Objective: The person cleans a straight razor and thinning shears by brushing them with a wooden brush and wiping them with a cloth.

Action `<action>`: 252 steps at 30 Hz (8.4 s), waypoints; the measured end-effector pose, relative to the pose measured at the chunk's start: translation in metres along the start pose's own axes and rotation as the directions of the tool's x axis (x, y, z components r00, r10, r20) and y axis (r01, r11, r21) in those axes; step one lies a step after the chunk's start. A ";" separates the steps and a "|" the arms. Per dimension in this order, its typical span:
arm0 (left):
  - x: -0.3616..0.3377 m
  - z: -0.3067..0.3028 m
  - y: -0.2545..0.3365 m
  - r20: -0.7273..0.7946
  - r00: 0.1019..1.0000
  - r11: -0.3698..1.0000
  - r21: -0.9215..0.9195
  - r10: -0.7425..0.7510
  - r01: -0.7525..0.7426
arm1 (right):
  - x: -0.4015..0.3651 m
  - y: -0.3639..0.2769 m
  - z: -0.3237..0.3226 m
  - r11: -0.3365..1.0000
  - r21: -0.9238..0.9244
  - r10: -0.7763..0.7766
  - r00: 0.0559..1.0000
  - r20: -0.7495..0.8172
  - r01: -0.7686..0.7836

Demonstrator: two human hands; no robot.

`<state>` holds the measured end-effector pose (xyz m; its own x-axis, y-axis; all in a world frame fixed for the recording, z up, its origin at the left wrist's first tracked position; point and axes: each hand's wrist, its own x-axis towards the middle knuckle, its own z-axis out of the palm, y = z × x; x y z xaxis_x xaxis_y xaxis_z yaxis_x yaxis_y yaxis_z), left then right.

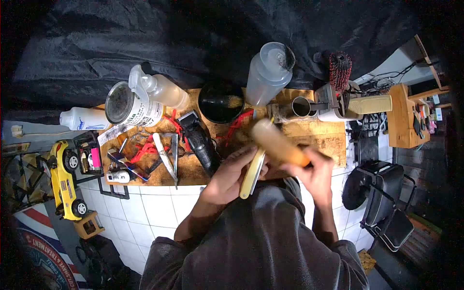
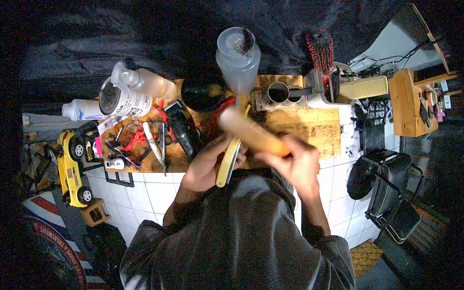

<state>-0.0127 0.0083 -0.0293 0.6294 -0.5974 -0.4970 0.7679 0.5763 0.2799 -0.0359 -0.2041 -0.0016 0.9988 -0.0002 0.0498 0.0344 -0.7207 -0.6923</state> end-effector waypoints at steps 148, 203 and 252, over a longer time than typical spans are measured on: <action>0.004 -0.012 -0.005 0.081 0.996 0.994 0.101 -0.038 0.030 | -0.003 0.016 -0.003 0.986 0.169 0.001 0.999 -0.043 0.007; -0.044 -0.013 0.005 0.189 0.980 0.995 0.060 0.067 -0.079 | -0.036 -0.026 0.002 0.976 -0.091 -0.178 0.968 0.175 0.196; -0.082 -0.009 0.031 0.193 0.892 0.564 0.715 0.410 -0.414 | -0.075 -0.082 0.065 0.471 0.872 0.459 0.882 -0.111 -0.135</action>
<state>-0.0417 0.0797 0.0123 0.8987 -0.4042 -0.1700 0.2579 0.1737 0.9504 -0.1116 -0.1000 0.0041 0.8924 -0.4076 -0.1937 -0.0875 0.2648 -0.9603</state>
